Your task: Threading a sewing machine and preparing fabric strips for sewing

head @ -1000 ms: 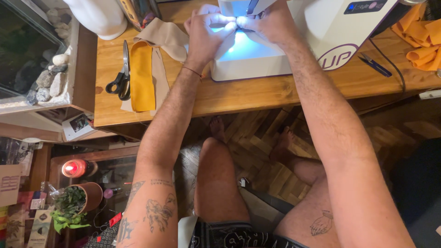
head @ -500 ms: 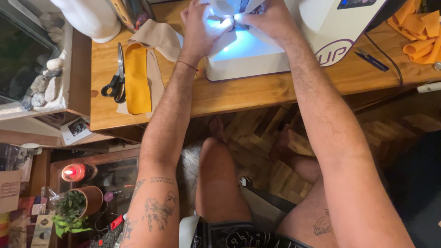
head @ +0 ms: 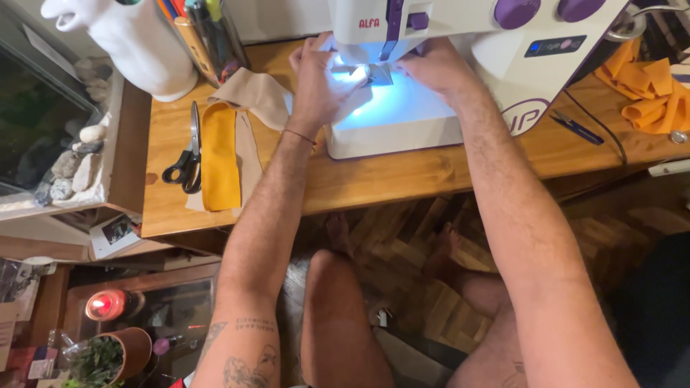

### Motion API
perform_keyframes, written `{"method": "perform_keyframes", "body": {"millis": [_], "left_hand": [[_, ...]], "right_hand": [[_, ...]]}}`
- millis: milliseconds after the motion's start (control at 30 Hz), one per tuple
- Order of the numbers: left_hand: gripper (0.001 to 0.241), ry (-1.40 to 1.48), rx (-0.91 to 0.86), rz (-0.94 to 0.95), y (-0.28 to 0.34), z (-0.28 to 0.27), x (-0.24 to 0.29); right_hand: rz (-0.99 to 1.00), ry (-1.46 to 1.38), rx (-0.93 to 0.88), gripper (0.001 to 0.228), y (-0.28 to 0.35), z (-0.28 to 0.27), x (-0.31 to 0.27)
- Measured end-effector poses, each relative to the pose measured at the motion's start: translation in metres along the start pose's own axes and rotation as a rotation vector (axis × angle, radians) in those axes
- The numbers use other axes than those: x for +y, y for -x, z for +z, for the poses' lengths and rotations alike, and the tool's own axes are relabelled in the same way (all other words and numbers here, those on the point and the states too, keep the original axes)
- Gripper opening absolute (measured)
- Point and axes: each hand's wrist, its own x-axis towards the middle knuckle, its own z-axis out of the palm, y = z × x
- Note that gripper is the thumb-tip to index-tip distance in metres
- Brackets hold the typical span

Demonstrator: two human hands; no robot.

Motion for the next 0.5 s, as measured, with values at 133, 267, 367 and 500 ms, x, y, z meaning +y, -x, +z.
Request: {"method": "perform_keyframes", "body": {"millis": [133, 267, 367, 500], "left_hand": [[0.017, 0.023, 0.021, -0.023, 0.003, 0.002, 0.003], [0.018, 0.008, 0.011, -0.020, 0.003, 0.002, 0.000], [0.022, -0.011, -0.021, -0.113, 0.003, 0.003, -0.002], [0.020, 0.002, 0.025, 0.001, 0.004, 0.002, 0.004]], "right_hand": [[-0.012, -0.082, -0.020, 0.038, 0.006, 0.002, -0.001], [-0.106, -0.081, -0.037, 0.032, 0.011, 0.000, 0.000], [-0.139, -0.075, -0.049, 0.030, 0.013, 0.000, 0.003], [-0.183, -0.057, -0.017, 0.031, 0.014, 0.002, 0.001]]}}
